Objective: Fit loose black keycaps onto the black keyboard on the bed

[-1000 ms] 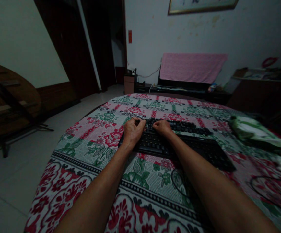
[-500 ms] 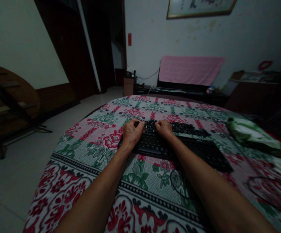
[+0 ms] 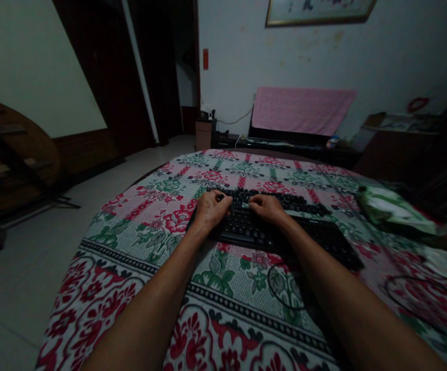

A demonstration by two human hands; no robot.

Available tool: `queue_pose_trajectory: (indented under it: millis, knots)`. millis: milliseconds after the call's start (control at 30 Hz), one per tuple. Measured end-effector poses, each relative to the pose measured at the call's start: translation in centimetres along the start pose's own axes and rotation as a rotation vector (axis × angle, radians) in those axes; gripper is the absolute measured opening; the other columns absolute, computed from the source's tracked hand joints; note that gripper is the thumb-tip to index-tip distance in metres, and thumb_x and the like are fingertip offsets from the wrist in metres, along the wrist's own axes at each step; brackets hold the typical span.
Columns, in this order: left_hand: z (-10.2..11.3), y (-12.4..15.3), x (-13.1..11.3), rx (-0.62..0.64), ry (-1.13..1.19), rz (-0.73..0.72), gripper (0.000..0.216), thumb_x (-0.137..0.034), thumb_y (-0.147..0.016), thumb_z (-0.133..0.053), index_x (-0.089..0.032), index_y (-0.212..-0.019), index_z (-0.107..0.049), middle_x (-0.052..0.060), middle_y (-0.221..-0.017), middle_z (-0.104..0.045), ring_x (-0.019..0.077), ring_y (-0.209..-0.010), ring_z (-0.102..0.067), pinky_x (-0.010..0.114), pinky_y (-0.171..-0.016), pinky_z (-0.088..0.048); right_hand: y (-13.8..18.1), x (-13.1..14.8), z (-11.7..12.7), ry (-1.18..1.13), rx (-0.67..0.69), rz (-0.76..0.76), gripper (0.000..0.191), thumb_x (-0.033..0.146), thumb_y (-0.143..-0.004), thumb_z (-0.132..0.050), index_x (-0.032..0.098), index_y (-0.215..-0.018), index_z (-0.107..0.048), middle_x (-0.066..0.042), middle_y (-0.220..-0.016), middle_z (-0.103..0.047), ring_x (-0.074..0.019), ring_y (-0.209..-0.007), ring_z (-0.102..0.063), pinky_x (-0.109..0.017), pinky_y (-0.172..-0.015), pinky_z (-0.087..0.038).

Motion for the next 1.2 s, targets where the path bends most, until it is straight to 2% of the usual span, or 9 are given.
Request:
queue_pose_trajectory:
  millis: [100,333,533,667,900,1067,1200]
  knots:
    - [-0.5,0.3,0.0,0.063,-0.089,0.004,0.026,-0.039,-0.074,-0.055,-0.016,-0.080,-0.064,0.002,-0.058,-0.066,0.0135,-0.056,-0.062,0.021,-0.054,-0.044,1.4,-1.2,0.9,0.031,0.099,0.057,0.030,0.036,-0.078,-0.051,0.019,-0.097,-0.069,-0.004,-0.098,-0.070,-0.0190,-0.088,-0.063,-0.025,-0.076,-0.045]
    - [-0.3,0.3,0.3,0.052,-0.165,-0.022,0.028,-0.041,-0.073,-0.055,-0.016,-0.081,-0.065,0.003,-0.065,-0.067,0.0141,-0.060,-0.063,0.021,-0.054,-0.043,2.2,-2.9,1.1,0.072,0.074,0.024,0.029,0.024,-0.080,-0.048,0.021,-0.099,-0.069,-0.002,-0.101,-0.070,-0.0173,-0.094,-0.063,-0.025,-0.081,-0.045]
    - [-0.1,0.4,0.2,0.047,-0.167,-0.017,0.027,-0.040,-0.073,-0.055,-0.016,-0.079,-0.065,0.003,-0.063,-0.067,0.0139,-0.058,-0.062,0.020,-0.053,-0.043,1.8,-2.9,0.6,0.035,0.050,-0.039,0.027,0.025,-0.081,-0.049,0.020,-0.097,-0.071,-0.003,-0.098,-0.071,-0.0175,-0.092,-0.064,-0.024,-0.080,-0.046]
    - [-0.1,0.3,0.3,0.029,-0.181,-0.016,0.026,-0.040,-0.073,-0.055,-0.017,-0.078,-0.065,0.003,-0.063,-0.067,0.0146,-0.060,-0.063,0.020,-0.053,-0.044,1.8,-2.9,0.4,0.007,0.034,-0.023,0.027,0.025,-0.082,-0.049,0.020,-0.095,-0.071,-0.003,-0.097,-0.071,-0.0178,-0.091,-0.064,-0.024,-0.079,-0.046]
    - [1.7,-0.7,0.8,-0.029,-0.187,0.092,0.027,-0.041,-0.072,-0.055,-0.017,-0.082,-0.065,0.002,-0.062,-0.067,0.0153,-0.062,-0.064,0.021,-0.055,-0.045,1.7,-1.9,-0.1,0.025,0.029,-0.028,0.026,0.026,-0.081,-0.049,0.021,-0.095,-0.071,-0.003,-0.097,-0.071,-0.0171,-0.092,-0.064,-0.023,-0.080,-0.045]
    - [1.4,-0.8,0.8,0.052,-0.204,0.100,0.029,-0.041,-0.072,-0.055,-0.016,-0.083,-0.065,0.003,-0.061,-0.067,0.0145,-0.054,-0.062,0.021,-0.050,-0.043,1.6,-1.1,-0.6,0.045,0.006,-0.034,0.026,0.028,-0.082,-0.048,0.022,-0.093,-0.071,-0.002,-0.099,-0.070,-0.0177,-0.092,-0.064,-0.023,-0.080,-0.045]
    - [0.8,-0.4,0.5,0.096,-0.216,0.087,0.027,-0.039,-0.071,-0.057,-0.016,-0.082,-0.066,0.003,-0.062,-0.067,0.0141,-0.054,-0.062,0.021,-0.050,-0.043,2.6,-0.8,-0.6,0.073,-0.073,0.019,0.028,0.027,-0.083,-0.045,0.021,-0.098,-0.068,-0.005,-0.102,-0.069,-0.0189,-0.097,-0.061,-0.026,-0.085,-0.043]
Point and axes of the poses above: each hand's wrist, its own y-axis away from the middle knuckle, its own z-axis out of the back of the hand, x = y × z, the point moved 1 cm from there along -y, towards the middle knuckle
